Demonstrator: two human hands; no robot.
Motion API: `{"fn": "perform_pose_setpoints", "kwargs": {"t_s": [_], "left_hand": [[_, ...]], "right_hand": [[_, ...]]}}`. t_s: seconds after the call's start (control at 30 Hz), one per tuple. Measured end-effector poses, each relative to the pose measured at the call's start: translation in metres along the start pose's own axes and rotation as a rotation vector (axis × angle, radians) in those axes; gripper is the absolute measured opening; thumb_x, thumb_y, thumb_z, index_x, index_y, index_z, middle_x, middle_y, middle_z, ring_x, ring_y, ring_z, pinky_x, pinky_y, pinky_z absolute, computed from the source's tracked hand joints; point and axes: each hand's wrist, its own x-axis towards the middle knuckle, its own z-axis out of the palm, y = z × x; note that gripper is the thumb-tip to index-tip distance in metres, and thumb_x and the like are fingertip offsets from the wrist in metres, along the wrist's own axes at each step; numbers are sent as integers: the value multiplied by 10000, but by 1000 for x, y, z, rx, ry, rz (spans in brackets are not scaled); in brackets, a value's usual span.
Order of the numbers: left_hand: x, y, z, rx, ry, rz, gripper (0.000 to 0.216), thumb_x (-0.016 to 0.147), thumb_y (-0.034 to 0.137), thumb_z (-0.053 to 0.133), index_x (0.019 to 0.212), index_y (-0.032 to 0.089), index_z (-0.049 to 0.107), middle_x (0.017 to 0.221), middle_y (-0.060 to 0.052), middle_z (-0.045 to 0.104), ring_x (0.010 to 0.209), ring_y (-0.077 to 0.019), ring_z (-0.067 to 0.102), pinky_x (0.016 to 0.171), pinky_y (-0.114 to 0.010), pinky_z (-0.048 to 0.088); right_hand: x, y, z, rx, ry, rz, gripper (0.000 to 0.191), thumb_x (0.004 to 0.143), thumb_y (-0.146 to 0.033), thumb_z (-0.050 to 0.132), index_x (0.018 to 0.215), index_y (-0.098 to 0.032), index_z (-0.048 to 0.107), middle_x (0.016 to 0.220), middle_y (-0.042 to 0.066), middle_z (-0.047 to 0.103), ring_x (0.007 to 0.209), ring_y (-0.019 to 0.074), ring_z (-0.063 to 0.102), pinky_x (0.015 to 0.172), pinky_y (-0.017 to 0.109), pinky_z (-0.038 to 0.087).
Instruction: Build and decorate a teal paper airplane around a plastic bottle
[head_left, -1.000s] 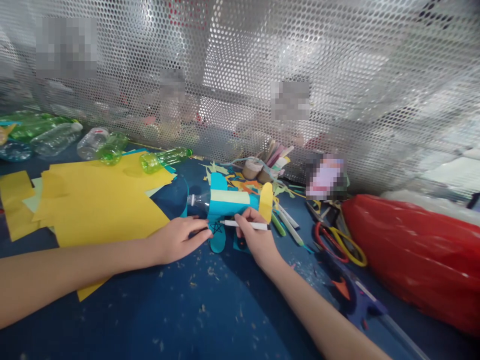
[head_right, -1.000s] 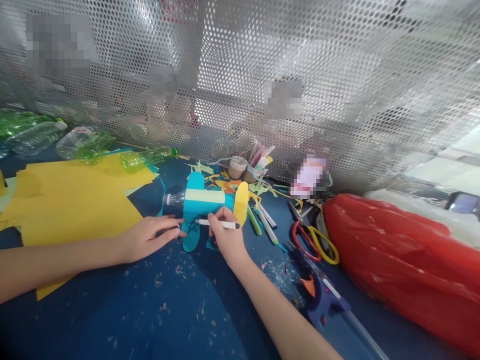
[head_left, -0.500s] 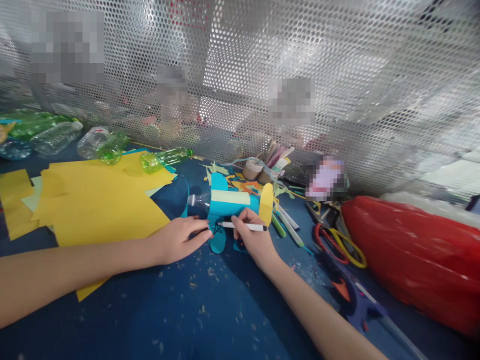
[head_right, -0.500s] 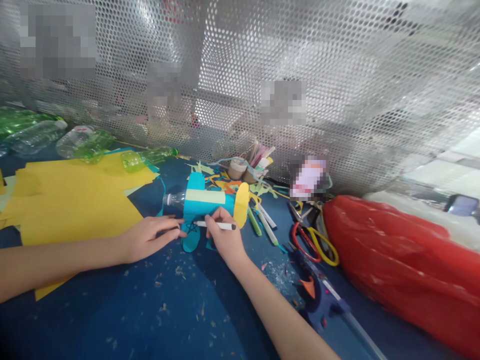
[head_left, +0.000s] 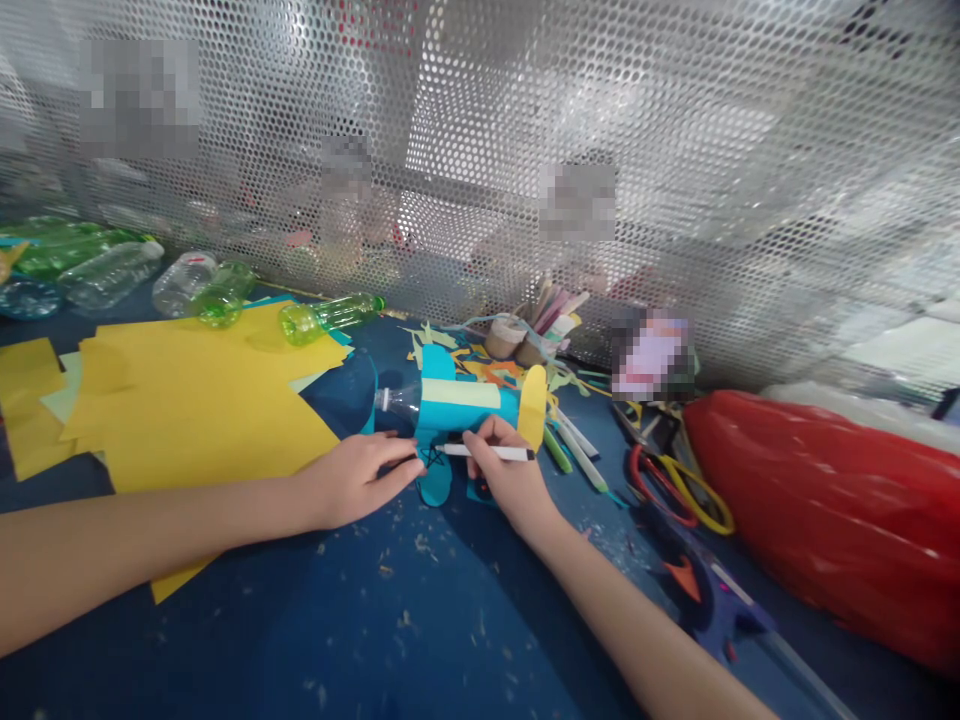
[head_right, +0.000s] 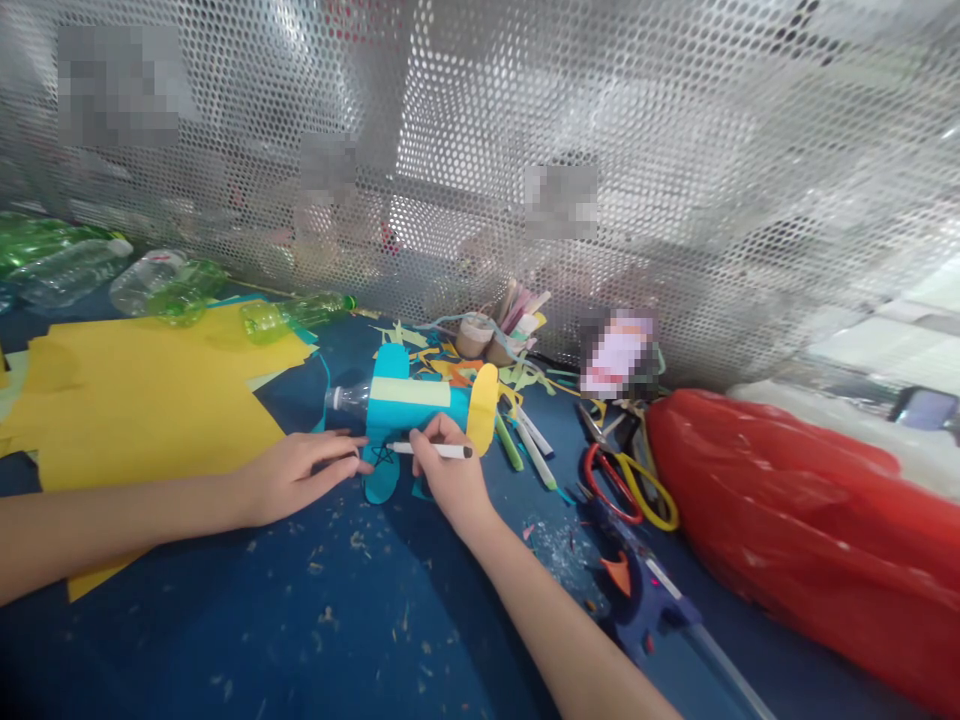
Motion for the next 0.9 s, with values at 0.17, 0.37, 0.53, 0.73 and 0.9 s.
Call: {"fn": "perform_pose_setpoints", "kwargs": {"t_s": [0.17, 0.37, 0.53, 0.73, 0.9], "left_hand": [[0, 1, 0, 2, 14, -1, 410, 968, 414, 318, 1020, 205, 667, 923, -77, 693, 932, -213, 631, 826, -347, 487], [0, 2, -1, 7, -1, 0, 416, 967, 414, 314, 1002, 202, 670, 882, -76, 691, 919, -216, 634, 812, -345, 489], [0, 2, -1, 8, 6, 6, 405, 968, 417, 322, 1012, 207, 666, 898, -75, 691, 922, -213, 634, 815, -338, 488], [0, 1, 0, 2, 14, 9, 409, 968, 412, 318, 1022, 208, 668, 923, -77, 696, 922, -213, 635, 818, -336, 487], [1, 0, 1, 3, 19, 7, 413, 963, 419, 324, 1031, 201, 668, 942, -85, 695, 933, -224, 636, 827, -352, 488]], "right_hand": [[-1, -3, 0, -21, 12, 6, 275, 773, -391, 564, 611, -234, 408, 420, -65, 499, 349, 85, 383, 356, 197, 315], [-1, -3, 0, -33, 10, -3, 270, 777, -378, 559, 611, -232, 404, 423, -64, 502, 350, 81, 381, 367, 200, 313], [0, -1, -1, -2, 20, -17, 269, 772, -369, 565, 606, -234, 401, 413, -71, 486, 351, 85, 375, 366, 204, 304], [-1, -3, -1, 106, 45, -51, 253, 763, -368, 580, 631, -235, 411, 428, -74, 462, 390, 91, 382, 383, 202, 314], [-2, -5, -1, 76, -36, -20, 239, 755, -375, 600, 655, -229, 438, 438, -75, 476, 384, 84, 372, 368, 194, 296]]}}
